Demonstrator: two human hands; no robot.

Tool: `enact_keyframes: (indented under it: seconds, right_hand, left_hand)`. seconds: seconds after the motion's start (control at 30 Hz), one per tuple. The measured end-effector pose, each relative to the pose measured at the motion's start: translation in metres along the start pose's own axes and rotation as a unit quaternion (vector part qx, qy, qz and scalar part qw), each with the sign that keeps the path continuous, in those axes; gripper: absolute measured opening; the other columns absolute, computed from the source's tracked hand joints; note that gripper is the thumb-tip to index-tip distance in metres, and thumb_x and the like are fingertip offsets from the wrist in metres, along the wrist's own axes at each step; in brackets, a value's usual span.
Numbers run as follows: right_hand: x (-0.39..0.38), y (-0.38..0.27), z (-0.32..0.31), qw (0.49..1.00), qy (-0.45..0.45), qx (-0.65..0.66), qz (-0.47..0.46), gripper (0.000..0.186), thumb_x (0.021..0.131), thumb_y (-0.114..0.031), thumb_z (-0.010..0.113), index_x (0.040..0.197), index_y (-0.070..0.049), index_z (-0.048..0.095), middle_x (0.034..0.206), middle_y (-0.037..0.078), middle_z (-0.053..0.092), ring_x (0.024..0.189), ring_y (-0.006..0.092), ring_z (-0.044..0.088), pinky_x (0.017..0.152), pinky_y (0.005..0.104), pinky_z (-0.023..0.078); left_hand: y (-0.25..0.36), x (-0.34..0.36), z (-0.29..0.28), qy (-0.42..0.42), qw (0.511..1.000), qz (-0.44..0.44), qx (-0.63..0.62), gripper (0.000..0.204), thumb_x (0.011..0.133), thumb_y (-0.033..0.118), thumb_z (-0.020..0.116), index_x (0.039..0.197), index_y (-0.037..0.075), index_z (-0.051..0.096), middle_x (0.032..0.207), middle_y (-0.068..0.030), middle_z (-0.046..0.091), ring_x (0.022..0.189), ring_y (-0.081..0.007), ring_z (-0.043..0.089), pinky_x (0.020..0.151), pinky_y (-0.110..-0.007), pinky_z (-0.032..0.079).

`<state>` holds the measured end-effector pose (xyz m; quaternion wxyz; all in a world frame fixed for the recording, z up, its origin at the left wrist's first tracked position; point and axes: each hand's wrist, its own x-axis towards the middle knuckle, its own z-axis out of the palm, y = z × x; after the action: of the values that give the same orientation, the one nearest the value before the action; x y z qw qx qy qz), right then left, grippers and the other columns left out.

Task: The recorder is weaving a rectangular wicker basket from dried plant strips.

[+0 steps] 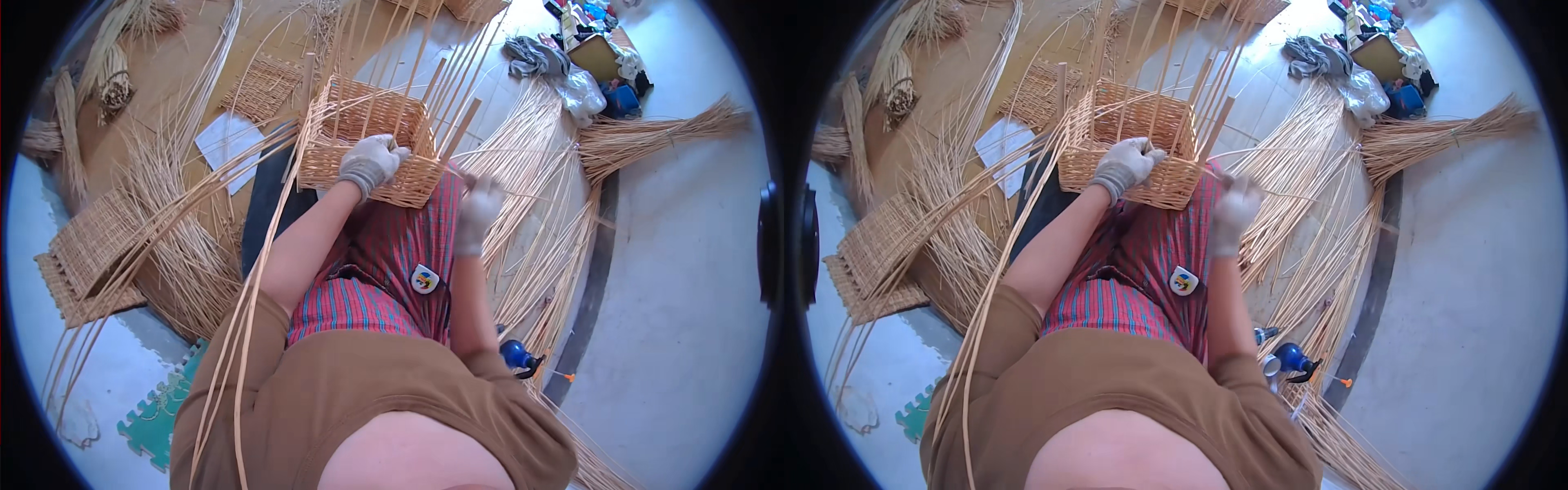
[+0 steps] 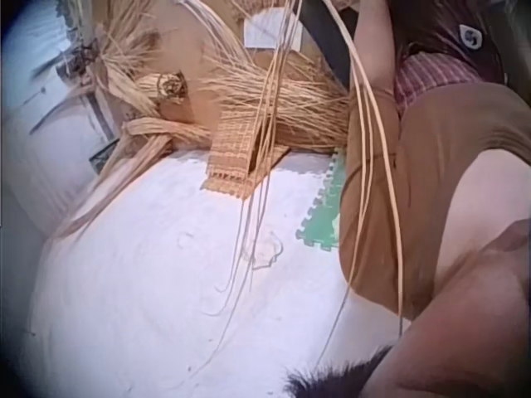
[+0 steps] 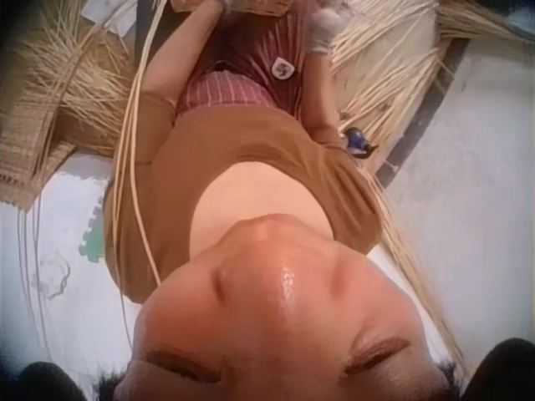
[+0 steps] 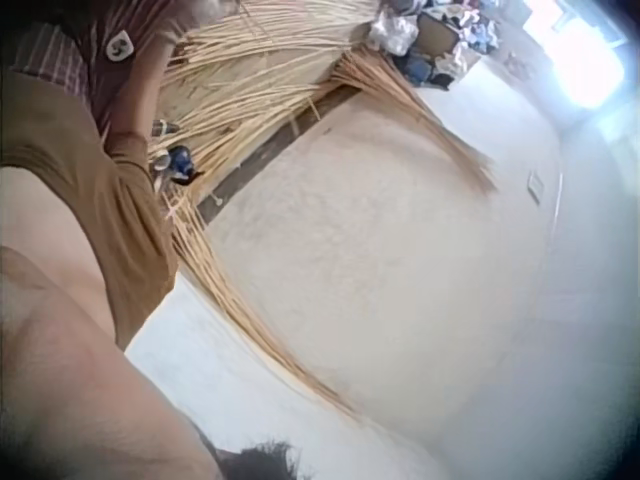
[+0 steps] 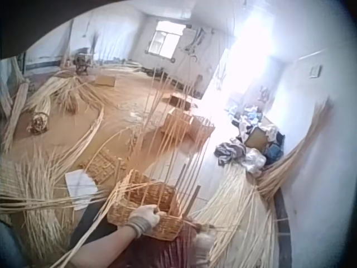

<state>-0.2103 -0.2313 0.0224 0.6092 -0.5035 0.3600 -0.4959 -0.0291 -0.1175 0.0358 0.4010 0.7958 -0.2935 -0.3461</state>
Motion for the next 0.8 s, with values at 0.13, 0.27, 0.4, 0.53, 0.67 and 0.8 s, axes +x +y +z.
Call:
enact_keyframes:
  seconds: [0.13, 0.27, 0.4, 0.53, 0.67, 0.8]
  right_hand:
    - [-0.035, 0.0, 0.0, 0.918, -0.208, -0.257, -0.217, 0.034, 0.1, -0.008, 0.058, 0.132, 0.003, 0.054, 0.112, 0.013, 0.07, 0.103, 0.022, 0.068, 0.096, 0.0328, 0.053]
    - [-0.022, 0.007, 0.035, 0.843, -0.275, -0.42, -0.193, 0.078, 0.086, -0.005, 0.068, 0.157, -0.011, 0.035, 0.153, 0.019, 0.046, 0.142, 0.0341, 0.043, 0.116, 0.0379, 0.037]
    - [-0.065, -0.01, 0.059, 0.857, -0.264, -0.42, -0.142, 0.066, 0.083, -0.004, 0.07, 0.146, -0.008, 0.05, 0.14, 0.018, 0.055, 0.13, 0.0356, 0.054, 0.111, 0.0399, 0.043]
    - [-0.136, -0.007, 0.096, 0.782, -0.537, -0.274, -0.156, 0.031, 0.09, -0.017, 0.069, 0.121, -0.013, 0.068, 0.113, 0.01, 0.071, 0.109, 0.0301, 0.066, 0.093, 0.0397, 0.054]
    - [-0.185, -0.025, 0.146, 0.742, -0.523, -0.07, -0.414, 0.05, 0.081, -0.02, 0.073, 0.129, -0.016, 0.065, 0.12, 0.01, 0.067, 0.117, 0.0304, 0.061, 0.096, 0.0413, 0.053]
    - [-0.19, -0.032, 0.148, 0.649, -0.63, -0.113, -0.412, 0.028, 0.079, -0.03, 0.072, 0.102, -0.014, 0.072, 0.095, 0.011, 0.07, 0.097, 0.0299, 0.067, 0.09, 0.0414, 0.051]
  left_hand:
    - [-0.012, -0.001, 0.013, 0.034, 0.982, 0.064, -0.172, 0.024, 0.097, 0.019, 0.067, 0.114, 0.003, 0.062, 0.097, -0.0089, 0.072, 0.081, -0.0128, 0.071, 0.07, -0.03, 0.057]
    - [-0.072, -0.049, 0.008, 0.2, 0.903, 0.21, -0.317, 0.022, 0.097, 0.005, 0.065, 0.119, 0.003, 0.061, 0.107, -0.0084, 0.066, 0.088, -0.0154, 0.068, 0.074, -0.03, 0.059]
    - [-0.128, -0.082, -0.069, 0.408, 0.776, 0.211, -0.432, 0.017, 0.094, 0.007, 0.073, 0.109, 0.002, 0.066, 0.089, -0.0043, 0.07, 0.071, -0.0112, 0.064, 0.062, -0.024, 0.054]
    - [-0.11, -0.107, -0.083, 0.425, 0.859, 0.188, -0.214, 0.009, 0.095, 0.009, 0.071, 0.1, 0.002, 0.071, 0.084, -0.0022, 0.069, 0.074, -0.0108, 0.064, 0.067, -0.025, 0.054]
    - [-0.147, -0.148, -0.081, 0.302, 0.886, 0.205, -0.285, 0.024, 0.098, 0.012, 0.066, 0.117, -0.002, 0.066, 0.109, -0.0124, 0.068, 0.101, -0.0183, 0.066, 0.089, -0.031, 0.054]
    - [-0.164, -0.136, -0.101, 0.125, 0.865, 0.151, -0.462, 0.033, 0.097, 0.004, 0.066, 0.129, -0.003, 0.062, 0.126, -0.0132, 0.067, 0.118, -0.0226, 0.063, 0.102, -0.033, 0.05]
